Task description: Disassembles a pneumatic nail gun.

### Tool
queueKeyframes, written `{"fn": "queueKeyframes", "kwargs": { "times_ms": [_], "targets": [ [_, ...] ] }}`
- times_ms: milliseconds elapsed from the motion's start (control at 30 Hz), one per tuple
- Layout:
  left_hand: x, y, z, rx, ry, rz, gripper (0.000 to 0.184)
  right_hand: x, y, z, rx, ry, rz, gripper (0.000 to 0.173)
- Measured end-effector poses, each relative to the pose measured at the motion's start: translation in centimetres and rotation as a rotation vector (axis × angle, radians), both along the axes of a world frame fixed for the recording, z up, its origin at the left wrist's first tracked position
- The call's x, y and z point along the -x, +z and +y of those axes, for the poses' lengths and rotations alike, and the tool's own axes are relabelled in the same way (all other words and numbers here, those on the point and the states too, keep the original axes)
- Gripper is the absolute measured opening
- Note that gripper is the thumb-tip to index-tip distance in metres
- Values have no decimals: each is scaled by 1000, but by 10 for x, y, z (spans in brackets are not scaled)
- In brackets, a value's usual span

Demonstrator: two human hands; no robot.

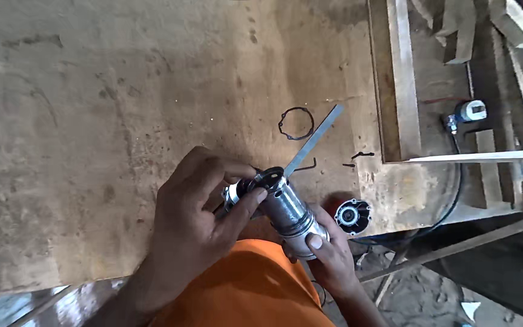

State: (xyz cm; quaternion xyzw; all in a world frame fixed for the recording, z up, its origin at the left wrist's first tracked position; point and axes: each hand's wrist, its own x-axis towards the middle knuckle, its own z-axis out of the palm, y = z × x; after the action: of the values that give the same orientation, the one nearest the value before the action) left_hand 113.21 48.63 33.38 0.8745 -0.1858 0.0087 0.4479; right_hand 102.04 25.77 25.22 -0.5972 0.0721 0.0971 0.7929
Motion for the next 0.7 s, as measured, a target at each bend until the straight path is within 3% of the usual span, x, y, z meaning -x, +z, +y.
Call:
{"fn": "queueKeyframes", "kwargs": {
  "times_ms": [367,700],
  "targets": [
    [6,-2,2,39,6,31,27,1,0,1,29,-16,-17,51],
    [9,1,0,48,10,19,30,-3,7,2,635,-66,-366,58]
  ]
}}
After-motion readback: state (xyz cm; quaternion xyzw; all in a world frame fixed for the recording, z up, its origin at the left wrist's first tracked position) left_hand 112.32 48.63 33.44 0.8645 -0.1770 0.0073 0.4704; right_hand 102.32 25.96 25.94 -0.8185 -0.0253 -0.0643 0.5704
